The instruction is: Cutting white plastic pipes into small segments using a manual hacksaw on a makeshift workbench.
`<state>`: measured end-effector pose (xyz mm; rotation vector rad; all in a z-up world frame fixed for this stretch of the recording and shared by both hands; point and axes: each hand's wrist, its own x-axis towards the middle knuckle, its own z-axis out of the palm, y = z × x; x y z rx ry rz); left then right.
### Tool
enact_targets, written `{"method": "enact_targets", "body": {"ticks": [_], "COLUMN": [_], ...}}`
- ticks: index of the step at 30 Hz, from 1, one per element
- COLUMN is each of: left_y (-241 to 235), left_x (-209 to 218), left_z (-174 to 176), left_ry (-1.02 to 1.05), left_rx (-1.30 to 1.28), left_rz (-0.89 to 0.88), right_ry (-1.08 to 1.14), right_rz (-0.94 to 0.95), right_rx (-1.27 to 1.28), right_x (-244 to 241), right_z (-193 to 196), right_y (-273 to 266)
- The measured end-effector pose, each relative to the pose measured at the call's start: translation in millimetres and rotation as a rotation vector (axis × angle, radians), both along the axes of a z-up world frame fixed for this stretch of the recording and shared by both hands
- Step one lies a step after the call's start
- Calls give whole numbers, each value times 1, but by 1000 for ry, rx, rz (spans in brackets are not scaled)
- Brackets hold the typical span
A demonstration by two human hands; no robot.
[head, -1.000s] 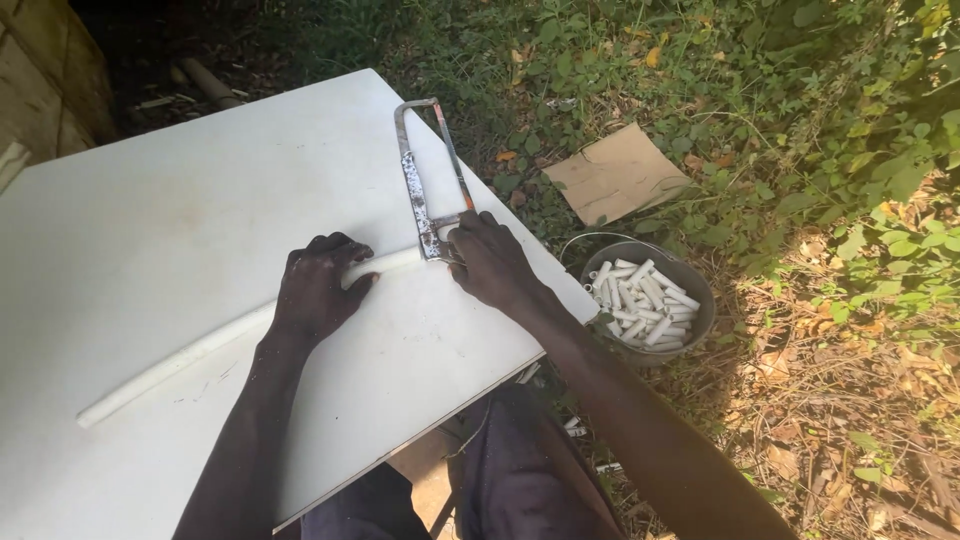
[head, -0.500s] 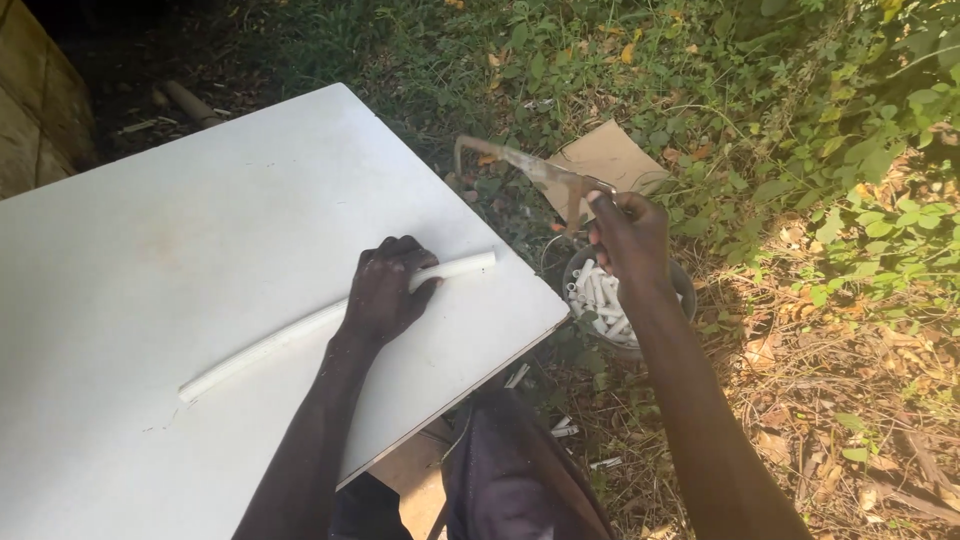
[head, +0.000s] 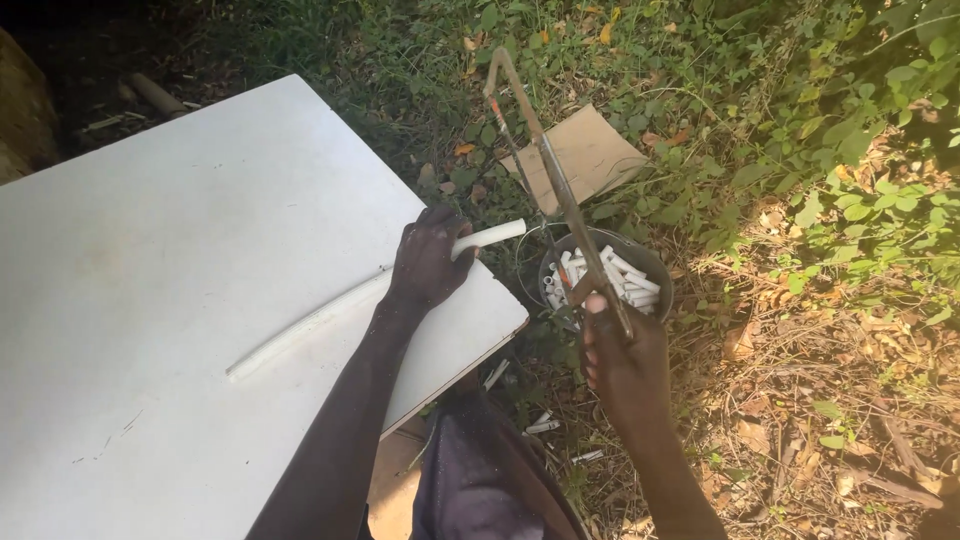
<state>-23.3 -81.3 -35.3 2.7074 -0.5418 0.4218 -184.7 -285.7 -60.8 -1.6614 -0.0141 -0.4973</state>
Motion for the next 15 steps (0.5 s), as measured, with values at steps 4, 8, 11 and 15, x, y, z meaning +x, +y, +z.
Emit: {"method": "enact_targets", "body": {"ticks": [4,8,11,15], "left_y": [-11,-8,-3,0], "left_x": [30,44,37,42], "left_z": [-34,-47,-41,-47], "left_ry": [-112,-232,-145,-186], "left_rx": [-43,7,142,205], "left_rz": [-29,-57,-61,-106], "right_ry": [84,-101,17,25], "right_rz": [56,58,16,10], "right_rx": [44,-137,-165,-178], "right_x": [-9,-12,-16,-13], "right_z": [-13,-9,-4,-10], "right_y": [11,23,27,28]}}
